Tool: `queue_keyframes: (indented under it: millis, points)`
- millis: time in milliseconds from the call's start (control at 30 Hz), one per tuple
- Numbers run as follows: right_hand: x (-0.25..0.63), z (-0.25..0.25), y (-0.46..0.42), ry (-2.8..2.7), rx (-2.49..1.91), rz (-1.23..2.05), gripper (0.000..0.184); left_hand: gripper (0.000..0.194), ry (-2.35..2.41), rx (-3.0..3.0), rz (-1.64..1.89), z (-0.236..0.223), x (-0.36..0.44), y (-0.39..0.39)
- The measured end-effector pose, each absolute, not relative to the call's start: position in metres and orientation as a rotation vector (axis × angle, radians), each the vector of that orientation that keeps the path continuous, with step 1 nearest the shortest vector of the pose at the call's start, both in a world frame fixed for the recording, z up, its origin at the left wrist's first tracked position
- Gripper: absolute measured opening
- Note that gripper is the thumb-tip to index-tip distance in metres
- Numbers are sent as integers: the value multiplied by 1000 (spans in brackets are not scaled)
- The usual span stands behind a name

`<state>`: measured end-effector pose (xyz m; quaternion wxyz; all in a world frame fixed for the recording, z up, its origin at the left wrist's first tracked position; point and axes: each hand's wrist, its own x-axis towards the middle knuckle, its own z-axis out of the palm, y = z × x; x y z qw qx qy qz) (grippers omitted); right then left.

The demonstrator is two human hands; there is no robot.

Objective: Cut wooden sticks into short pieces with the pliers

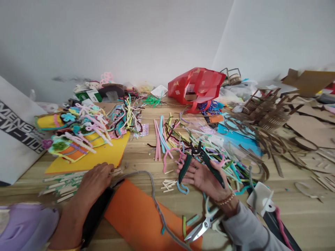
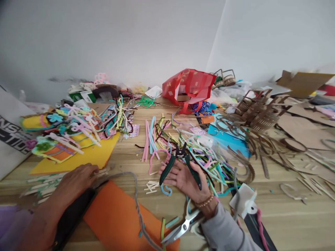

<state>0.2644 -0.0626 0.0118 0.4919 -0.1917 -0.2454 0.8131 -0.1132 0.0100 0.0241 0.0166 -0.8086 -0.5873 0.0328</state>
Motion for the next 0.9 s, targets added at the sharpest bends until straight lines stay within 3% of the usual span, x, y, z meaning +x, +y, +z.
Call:
queue_keyframes:
  millis: [433, 667, 900]
  points:
    - [265, 8, -63, -586, -428, 1992, 66, 26, -1767, -2542, -44, 32, -102, 12]
    - [267, 7, -63, -611, -420, 2007, 68, 40, -1744, -2706, -676, 49, -74, 7]
    - [266, 20, -64, -758, -559, 2001, 77, 31, -1731, -2996, -1011, 42, -17, -6]
